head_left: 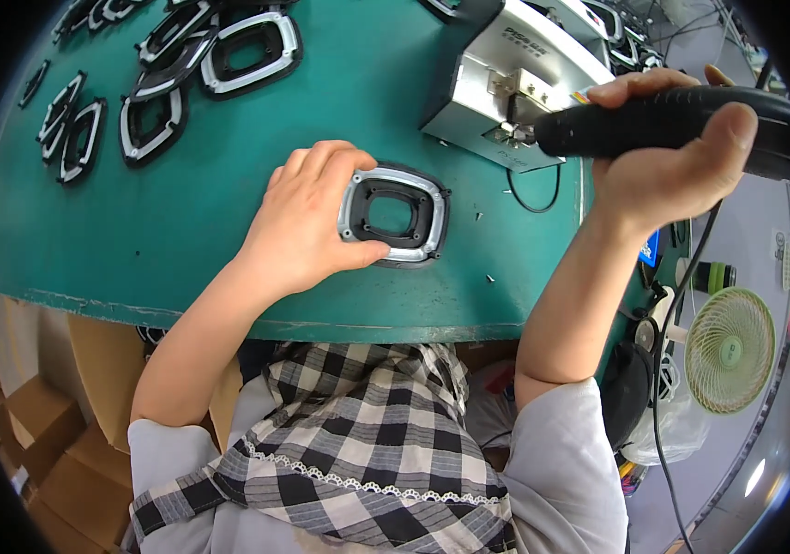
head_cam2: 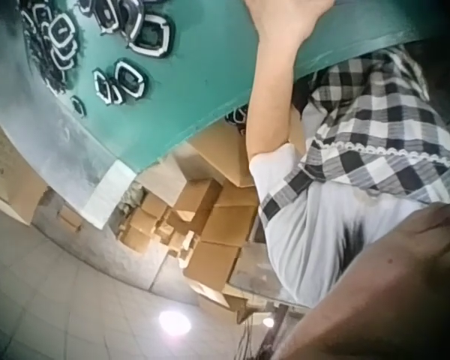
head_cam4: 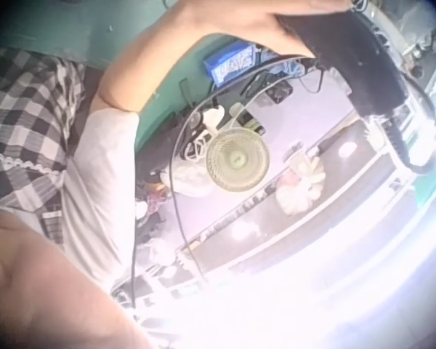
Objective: Using an electric screwdriver to install screws into small plastic component frames at a workbench.
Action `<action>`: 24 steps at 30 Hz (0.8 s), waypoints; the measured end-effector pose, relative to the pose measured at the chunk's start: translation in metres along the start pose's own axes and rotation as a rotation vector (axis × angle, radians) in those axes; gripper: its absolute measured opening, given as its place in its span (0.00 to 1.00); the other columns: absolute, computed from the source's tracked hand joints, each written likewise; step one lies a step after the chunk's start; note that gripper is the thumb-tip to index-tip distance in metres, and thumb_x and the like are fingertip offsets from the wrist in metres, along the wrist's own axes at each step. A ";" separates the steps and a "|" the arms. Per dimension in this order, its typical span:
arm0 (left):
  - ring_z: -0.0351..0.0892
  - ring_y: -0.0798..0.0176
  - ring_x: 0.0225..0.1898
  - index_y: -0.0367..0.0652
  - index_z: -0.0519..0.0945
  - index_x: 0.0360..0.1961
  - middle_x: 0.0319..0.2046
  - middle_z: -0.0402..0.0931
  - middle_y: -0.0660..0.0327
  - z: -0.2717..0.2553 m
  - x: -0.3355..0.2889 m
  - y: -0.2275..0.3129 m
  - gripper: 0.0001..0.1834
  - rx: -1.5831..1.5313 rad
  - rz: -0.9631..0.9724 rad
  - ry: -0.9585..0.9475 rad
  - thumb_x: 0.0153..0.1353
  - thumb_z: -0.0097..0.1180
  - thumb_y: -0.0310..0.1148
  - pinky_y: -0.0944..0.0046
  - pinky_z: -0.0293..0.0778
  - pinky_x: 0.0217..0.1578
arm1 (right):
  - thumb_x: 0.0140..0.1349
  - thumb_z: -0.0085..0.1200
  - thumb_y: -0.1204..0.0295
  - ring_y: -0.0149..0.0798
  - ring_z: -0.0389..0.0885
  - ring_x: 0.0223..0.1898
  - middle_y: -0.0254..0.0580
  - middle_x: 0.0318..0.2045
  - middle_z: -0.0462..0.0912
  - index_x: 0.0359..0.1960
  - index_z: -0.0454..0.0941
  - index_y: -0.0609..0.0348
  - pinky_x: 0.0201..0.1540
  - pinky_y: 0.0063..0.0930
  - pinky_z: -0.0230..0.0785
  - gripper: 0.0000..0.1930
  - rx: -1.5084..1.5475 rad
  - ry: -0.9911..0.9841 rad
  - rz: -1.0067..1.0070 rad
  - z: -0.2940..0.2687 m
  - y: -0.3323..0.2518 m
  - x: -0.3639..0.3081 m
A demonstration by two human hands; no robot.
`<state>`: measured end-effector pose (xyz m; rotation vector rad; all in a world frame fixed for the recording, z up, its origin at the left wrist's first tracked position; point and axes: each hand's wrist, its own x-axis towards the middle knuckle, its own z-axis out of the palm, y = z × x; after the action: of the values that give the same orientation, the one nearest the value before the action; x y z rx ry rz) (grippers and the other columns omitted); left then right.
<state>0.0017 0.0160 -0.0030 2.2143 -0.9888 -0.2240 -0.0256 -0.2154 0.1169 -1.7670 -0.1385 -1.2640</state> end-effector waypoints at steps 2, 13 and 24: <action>0.64 0.52 0.54 0.44 0.70 0.50 0.52 0.65 0.58 -0.001 0.000 0.000 0.37 0.002 -0.012 0.003 0.36 0.71 0.39 0.53 0.61 0.55 | 0.60 0.42 0.41 0.44 0.75 0.15 0.50 0.19 0.75 0.46 0.60 0.67 0.19 0.36 0.74 0.35 0.148 -0.076 0.126 -0.001 -0.001 -0.006; 0.63 0.51 0.56 0.39 0.67 0.53 0.53 0.65 0.56 -0.001 0.000 0.003 0.42 0.075 0.004 -0.014 0.36 0.71 0.44 0.55 0.58 0.56 | 0.56 0.55 0.48 0.35 0.73 0.13 0.46 0.17 0.75 0.45 0.63 0.69 0.17 0.25 0.67 0.32 0.339 -0.078 0.298 0.082 -0.030 -0.054; 0.66 0.56 0.53 0.37 0.69 0.51 0.49 0.67 0.58 0.006 -0.003 -0.003 0.41 0.187 0.062 0.056 0.37 0.71 0.49 0.56 0.61 0.51 | 0.45 0.69 0.56 0.30 0.73 0.17 0.40 0.20 0.75 0.44 0.63 0.72 0.21 0.20 0.67 0.37 0.468 -0.149 0.269 0.095 -0.011 -0.072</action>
<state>-0.0008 0.0167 -0.0098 2.3389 -1.0841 -0.0420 0.0000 -0.1111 0.0627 -1.4151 -0.2510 -0.8254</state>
